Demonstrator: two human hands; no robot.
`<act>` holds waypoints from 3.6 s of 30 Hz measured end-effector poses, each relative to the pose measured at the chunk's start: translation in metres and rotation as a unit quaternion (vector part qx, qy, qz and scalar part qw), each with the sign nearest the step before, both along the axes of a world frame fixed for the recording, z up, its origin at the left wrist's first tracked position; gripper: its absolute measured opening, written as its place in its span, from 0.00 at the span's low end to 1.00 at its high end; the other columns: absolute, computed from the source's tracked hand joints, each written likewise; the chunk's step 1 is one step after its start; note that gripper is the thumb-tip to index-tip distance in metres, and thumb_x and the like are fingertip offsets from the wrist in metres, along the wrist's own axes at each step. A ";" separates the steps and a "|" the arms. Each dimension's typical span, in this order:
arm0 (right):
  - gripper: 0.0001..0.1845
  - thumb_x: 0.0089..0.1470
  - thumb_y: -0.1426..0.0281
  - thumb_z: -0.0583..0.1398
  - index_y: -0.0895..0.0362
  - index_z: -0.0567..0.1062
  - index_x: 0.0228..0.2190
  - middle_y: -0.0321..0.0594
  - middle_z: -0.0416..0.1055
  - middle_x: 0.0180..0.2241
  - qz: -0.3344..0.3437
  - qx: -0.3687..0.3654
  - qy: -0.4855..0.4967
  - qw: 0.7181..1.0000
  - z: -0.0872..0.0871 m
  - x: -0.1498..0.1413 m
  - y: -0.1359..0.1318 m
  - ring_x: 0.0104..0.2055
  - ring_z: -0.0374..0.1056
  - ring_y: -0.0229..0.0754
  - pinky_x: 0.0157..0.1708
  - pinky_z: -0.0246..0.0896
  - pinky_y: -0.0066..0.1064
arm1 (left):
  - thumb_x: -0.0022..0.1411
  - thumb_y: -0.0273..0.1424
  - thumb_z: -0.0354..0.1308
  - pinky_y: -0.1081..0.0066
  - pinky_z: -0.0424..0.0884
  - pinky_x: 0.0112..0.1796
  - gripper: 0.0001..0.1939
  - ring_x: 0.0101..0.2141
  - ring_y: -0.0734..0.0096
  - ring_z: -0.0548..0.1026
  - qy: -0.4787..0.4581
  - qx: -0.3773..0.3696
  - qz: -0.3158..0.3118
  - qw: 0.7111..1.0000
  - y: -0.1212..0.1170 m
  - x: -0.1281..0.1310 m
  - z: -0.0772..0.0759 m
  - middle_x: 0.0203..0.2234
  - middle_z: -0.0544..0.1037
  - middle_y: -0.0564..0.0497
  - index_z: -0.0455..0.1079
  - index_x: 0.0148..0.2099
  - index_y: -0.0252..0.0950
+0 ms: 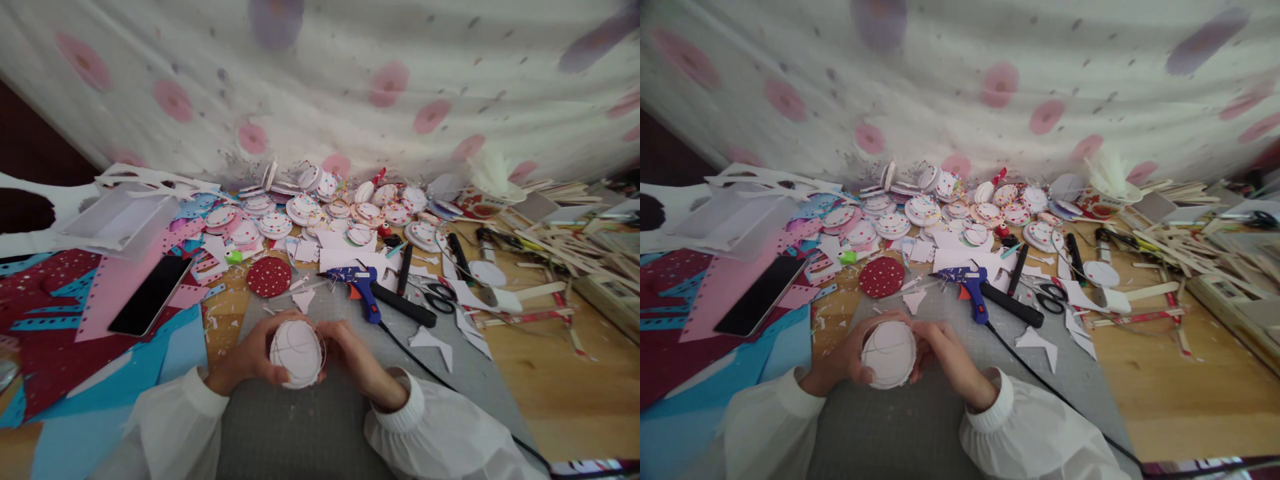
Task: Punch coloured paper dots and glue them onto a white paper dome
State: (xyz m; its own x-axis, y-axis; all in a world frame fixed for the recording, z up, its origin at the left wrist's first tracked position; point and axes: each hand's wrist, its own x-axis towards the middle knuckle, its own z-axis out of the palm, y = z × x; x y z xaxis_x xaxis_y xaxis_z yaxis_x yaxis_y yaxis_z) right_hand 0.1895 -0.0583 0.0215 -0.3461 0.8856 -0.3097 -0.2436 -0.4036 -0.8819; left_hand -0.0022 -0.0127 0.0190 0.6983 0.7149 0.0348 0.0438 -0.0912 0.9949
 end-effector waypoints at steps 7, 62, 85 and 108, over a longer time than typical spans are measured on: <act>0.28 0.48 0.48 0.63 0.60 0.73 0.17 0.35 0.68 0.14 0.002 -0.019 -0.009 1.000 0.003 0.000 0.003 0.14 0.63 0.34 0.15 0.56 0.24 | 0.40 0.57 0.67 0.55 0.68 0.47 0.42 0.44 0.49 0.72 -0.008 0.009 -0.013 1.000 0.001 0.001 0.001 0.45 0.73 0.41 0.72 0.51 0.34; 0.16 0.50 0.55 0.63 0.57 0.75 0.27 0.33 0.64 0.21 -0.070 0.062 -0.026 0.995 0.009 0.005 0.009 0.21 0.56 0.34 0.20 0.50 0.27 | 0.50 0.50 0.68 0.67 0.69 0.43 0.31 0.46 0.56 0.73 -0.161 -0.131 0.102 0.973 -0.006 0.003 -0.005 0.46 0.76 0.46 0.72 0.54 0.42; 0.07 0.55 0.64 0.60 0.52 0.75 0.35 0.37 0.70 0.37 -0.178 0.156 -0.065 0.969 0.007 0.004 0.009 0.40 0.67 0.42 0.39 0.64 0.32 | 0.42 0.31 0.75 0.71 0.71 0.41 0.39 0.45 0.61 0.75 -0.117 -0.144 0.200 0.962 -0.006 0.011 -0.004 0.47 0.75 0.48 0.61 0.55 0.43; 0.09 0.57 0.68 0.54 0.55 0.68 0.26 0.34 0.63 0.23 -0.113 0.243 -0.308 0.913 0.001 0.006 0.010 0.26 0.59 0.38 0.26 0.51 0.29 | 0.47 0.29 0.73 0.57 0.71 0.54 0.45 0.57 0.50 0.71 -0.019 -0.148 0.199 0.969 -0.005 0.015 -0.001 0.60 0.69 0.41 0.60 0.65 0.37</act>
